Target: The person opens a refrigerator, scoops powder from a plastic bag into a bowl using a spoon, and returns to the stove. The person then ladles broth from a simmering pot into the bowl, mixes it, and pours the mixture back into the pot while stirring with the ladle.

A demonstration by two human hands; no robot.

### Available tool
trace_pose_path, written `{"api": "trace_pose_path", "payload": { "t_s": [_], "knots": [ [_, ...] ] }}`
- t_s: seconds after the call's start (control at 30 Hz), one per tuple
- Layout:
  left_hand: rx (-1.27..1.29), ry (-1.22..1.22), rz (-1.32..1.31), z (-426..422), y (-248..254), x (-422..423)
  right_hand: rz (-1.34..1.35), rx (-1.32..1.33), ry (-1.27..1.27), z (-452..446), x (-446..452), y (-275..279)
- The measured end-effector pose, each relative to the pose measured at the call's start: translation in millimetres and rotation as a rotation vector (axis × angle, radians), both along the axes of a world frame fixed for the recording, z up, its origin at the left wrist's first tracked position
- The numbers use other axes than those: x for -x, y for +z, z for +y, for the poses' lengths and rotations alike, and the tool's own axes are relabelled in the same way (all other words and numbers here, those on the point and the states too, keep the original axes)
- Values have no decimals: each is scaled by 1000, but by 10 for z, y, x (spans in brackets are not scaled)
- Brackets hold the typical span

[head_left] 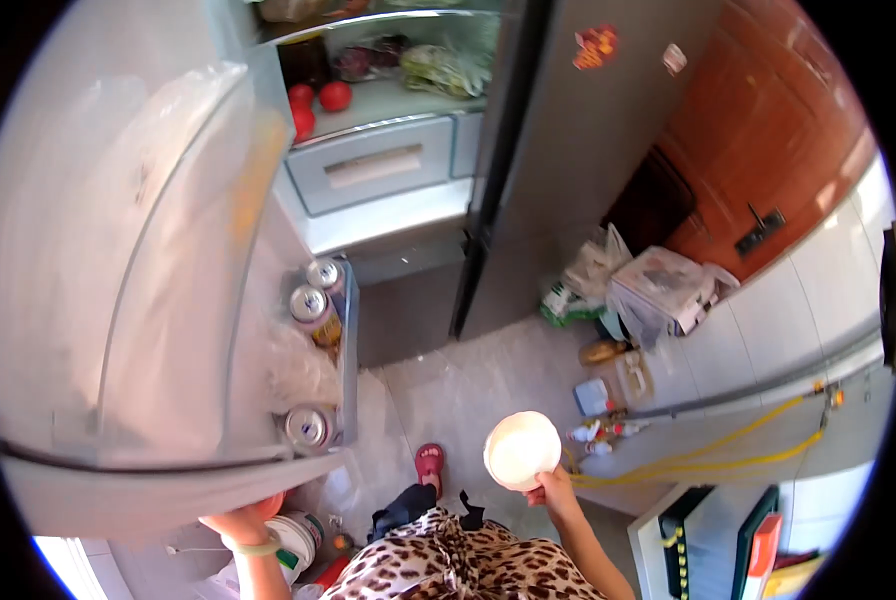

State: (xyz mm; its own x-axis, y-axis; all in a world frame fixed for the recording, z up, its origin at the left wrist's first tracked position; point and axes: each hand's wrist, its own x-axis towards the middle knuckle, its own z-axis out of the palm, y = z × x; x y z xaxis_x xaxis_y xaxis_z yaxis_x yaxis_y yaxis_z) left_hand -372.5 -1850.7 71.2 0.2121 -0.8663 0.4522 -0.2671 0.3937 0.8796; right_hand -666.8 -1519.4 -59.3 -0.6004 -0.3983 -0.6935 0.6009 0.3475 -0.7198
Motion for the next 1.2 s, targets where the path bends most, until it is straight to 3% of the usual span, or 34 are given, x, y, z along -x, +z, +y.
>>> {"api": "trace_pose_path", "payload": {
  "t_s": [0.03,0.07,0.17,0.33,0.53,0.7,0.83,1.0,1.2],
  "knots": [
    [-57,-80,134,183,68,179,-33,-32,-13,191,-162,-71],
    [-263,-181,825,343,263,450,-38,-39,-39,330,-301,-38],
    [-186,-306,456,831,331,926,-58,-31,-140,800,-807,26],
    [-209,-1041,124,1752,118,1033,54,81,-336,1784,-1729,167],
    [-1170,-1893,-268,3782,-292,621,144,114,-608,3132,-3047,487],
    [-1439,-2378,-630,5343,-466,172,238,51,-858,4147,-4062,632],
    [-1527,-2549,-845,6424,-492,-104,239,-59,-1092,4752,-4694,735],
    [-1507,-2666,-1144,7871,-493,-297,278,32,-1375,5616,-5288,553],
    [-1665,-2733,-1494,9650,-964,-653,231,170,-1753,6644,-6085,710]
  ]
}}
